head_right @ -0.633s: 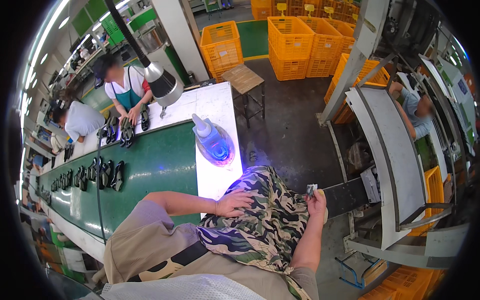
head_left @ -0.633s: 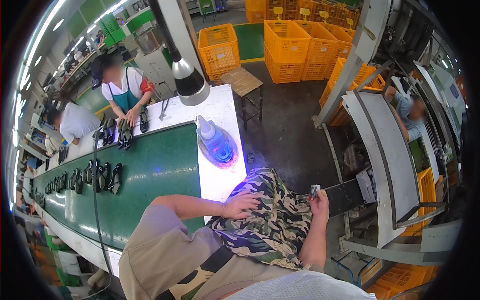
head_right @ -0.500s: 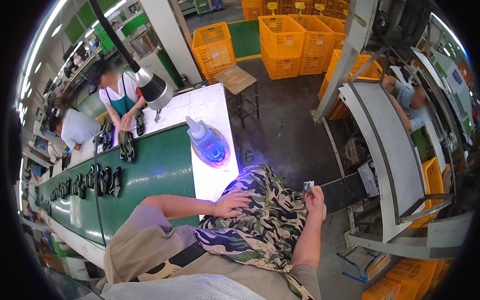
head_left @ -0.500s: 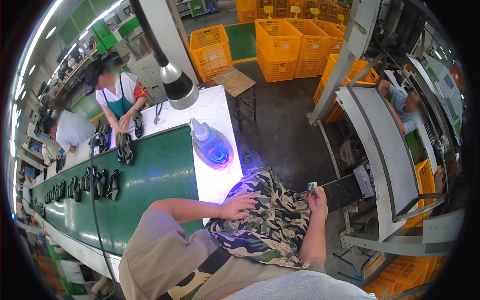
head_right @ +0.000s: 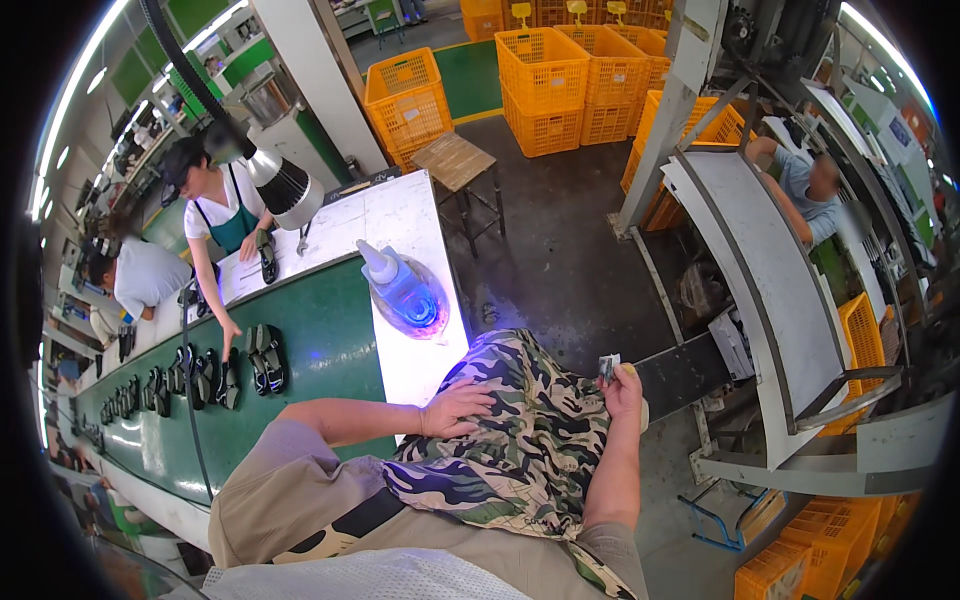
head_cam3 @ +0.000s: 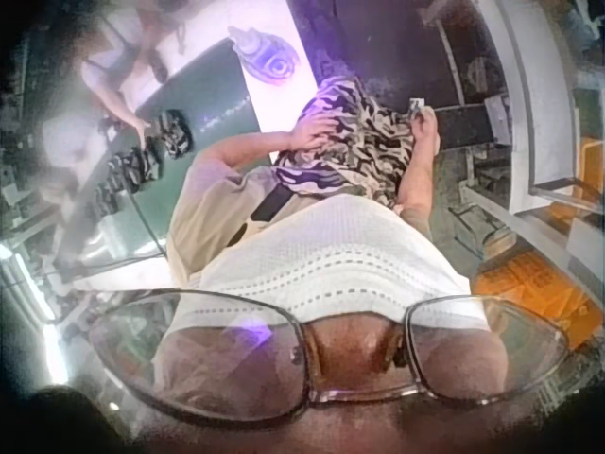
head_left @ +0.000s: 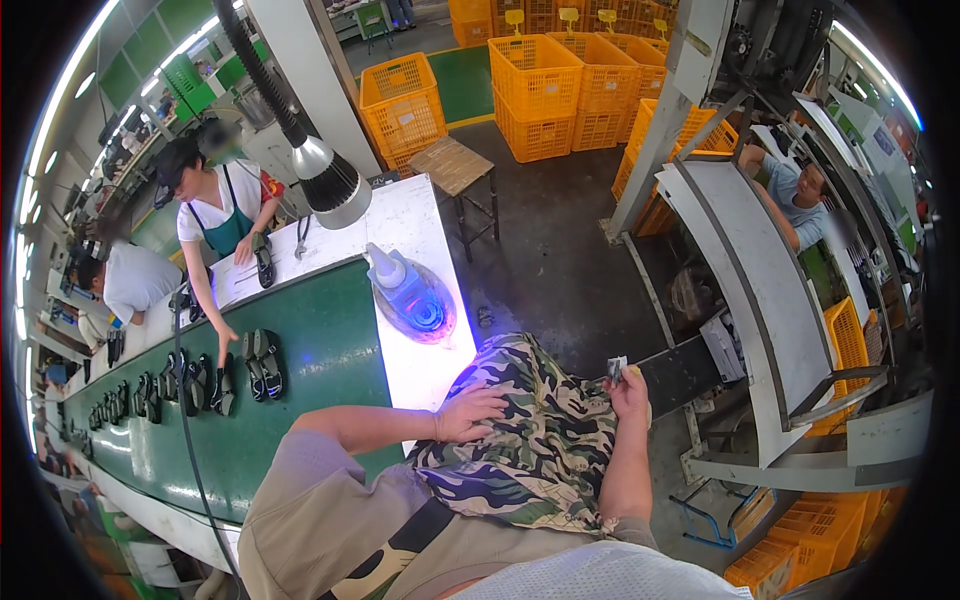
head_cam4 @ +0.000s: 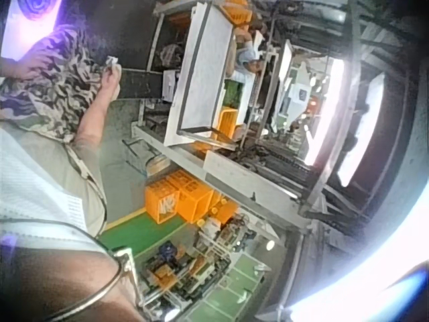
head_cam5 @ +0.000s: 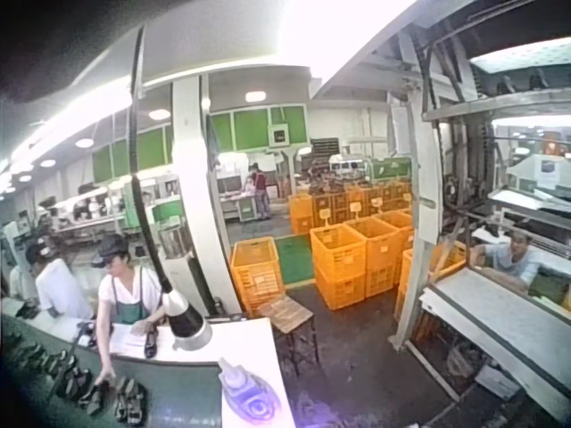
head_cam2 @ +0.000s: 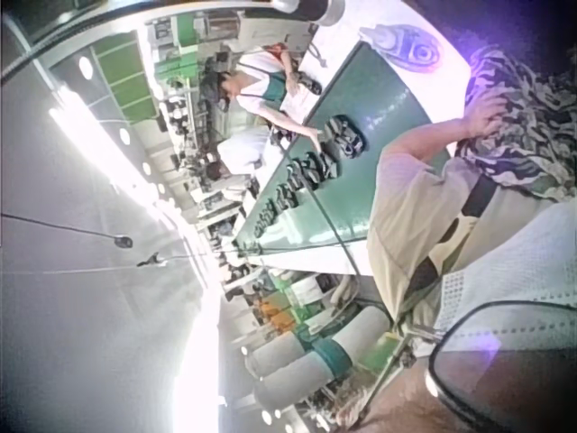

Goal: The person wipes the exterior of black shoes with a cloth at a factory workstation. They pick up shoes from a green table, wipe them, and place them into a yellow crate. The process is repeated for multiple shoes.

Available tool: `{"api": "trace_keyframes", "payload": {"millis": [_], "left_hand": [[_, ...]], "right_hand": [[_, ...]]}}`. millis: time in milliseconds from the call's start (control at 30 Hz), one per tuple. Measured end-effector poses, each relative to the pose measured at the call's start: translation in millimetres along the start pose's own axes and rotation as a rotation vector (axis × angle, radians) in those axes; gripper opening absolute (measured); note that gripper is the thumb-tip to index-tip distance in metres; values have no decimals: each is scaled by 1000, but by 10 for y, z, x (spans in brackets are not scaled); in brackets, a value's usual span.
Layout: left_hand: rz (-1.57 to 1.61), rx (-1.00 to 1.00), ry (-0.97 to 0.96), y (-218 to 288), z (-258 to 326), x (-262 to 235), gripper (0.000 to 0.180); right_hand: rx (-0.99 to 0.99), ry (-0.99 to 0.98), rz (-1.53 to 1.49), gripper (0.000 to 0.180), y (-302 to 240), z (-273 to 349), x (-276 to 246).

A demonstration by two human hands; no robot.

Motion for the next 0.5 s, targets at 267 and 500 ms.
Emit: {"api": "trace_keyframes", "payload": {"millis": [267, 500], "left_hand": [[-8, -4, -9, -8, 1, 7, 39], [-9, -4, -8, -12, -1, 8, 38]], "right_hand": [[8, -57, 36, 10, 22, -83, -113], [14, -37, 28, 12, 26, -96, -134]]}}
Point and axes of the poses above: each hand's wrist, its own z-axis away from the middle knuckle, its own x-axis out of the palm, y = z × x, the point moved 10 cm from there along -z, towards the middle knuckle, and after that the axes turned 12 degrees about x, right-handed, at the moved point
